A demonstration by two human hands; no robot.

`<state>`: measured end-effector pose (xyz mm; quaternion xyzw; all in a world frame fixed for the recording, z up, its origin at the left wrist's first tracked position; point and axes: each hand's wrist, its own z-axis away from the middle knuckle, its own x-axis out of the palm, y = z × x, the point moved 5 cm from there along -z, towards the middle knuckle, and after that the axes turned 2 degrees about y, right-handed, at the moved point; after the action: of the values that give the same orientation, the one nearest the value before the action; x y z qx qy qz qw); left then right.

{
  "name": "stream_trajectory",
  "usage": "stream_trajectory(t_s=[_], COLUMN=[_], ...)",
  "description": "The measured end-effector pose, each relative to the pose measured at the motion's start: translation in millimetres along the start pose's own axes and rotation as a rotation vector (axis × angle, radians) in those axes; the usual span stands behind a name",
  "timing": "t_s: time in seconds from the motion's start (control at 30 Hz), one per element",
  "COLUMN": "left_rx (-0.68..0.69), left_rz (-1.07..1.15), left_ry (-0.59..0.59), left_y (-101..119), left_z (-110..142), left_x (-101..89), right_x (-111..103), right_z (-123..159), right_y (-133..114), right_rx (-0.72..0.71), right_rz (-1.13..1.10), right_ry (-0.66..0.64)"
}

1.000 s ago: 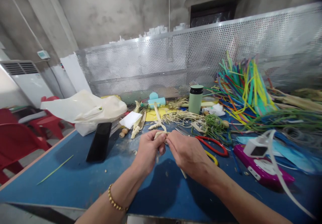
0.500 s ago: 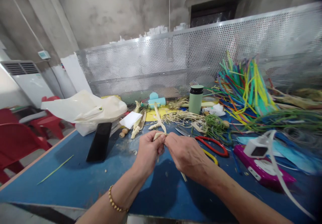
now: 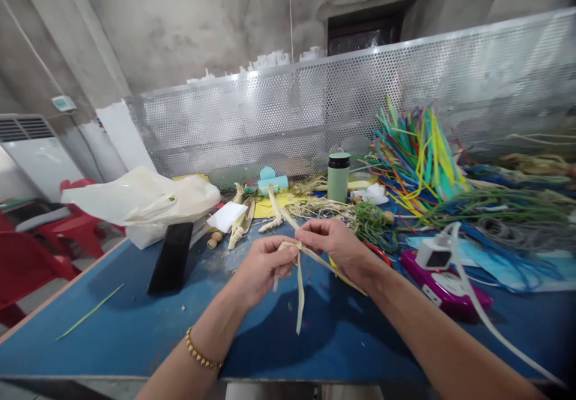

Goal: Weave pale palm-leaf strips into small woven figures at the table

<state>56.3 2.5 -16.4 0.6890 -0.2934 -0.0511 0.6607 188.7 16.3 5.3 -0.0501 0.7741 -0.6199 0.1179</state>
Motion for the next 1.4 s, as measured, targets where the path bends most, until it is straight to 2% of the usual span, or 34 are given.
stream_trajectory(t_s=[0.1, 0.4, 0.93, 1.23, 1.4], left_rx=[-0.026, 0.022, 0.058, 0.044, -0.004], left_rz=[-0.026, -0.232, -0.351, -0.352, -0.283], left_ry=[0.011, 0.174, 0.138, 0.140, 0.136], left_y=[-1, 1, 0, 1, -1], left_z=[0, -1, 0, 0, 0], left_x=[-2.2, -8.5, -9.3, -8.6, -7.0], right_x=[4, 12, 11, 9, 9], right_z=[0, 0, 2, 2, 1], right_y=[4, 5, 5, 5, 4], right_rx=[0.013, 0.003, -0.042, -0.034, -0.041], right_rz=[-0.101, -0.008, 0.060, 0.071, 0.070], right_ry=[0.022, 0.058, 0.090, 0.108, 0.091])
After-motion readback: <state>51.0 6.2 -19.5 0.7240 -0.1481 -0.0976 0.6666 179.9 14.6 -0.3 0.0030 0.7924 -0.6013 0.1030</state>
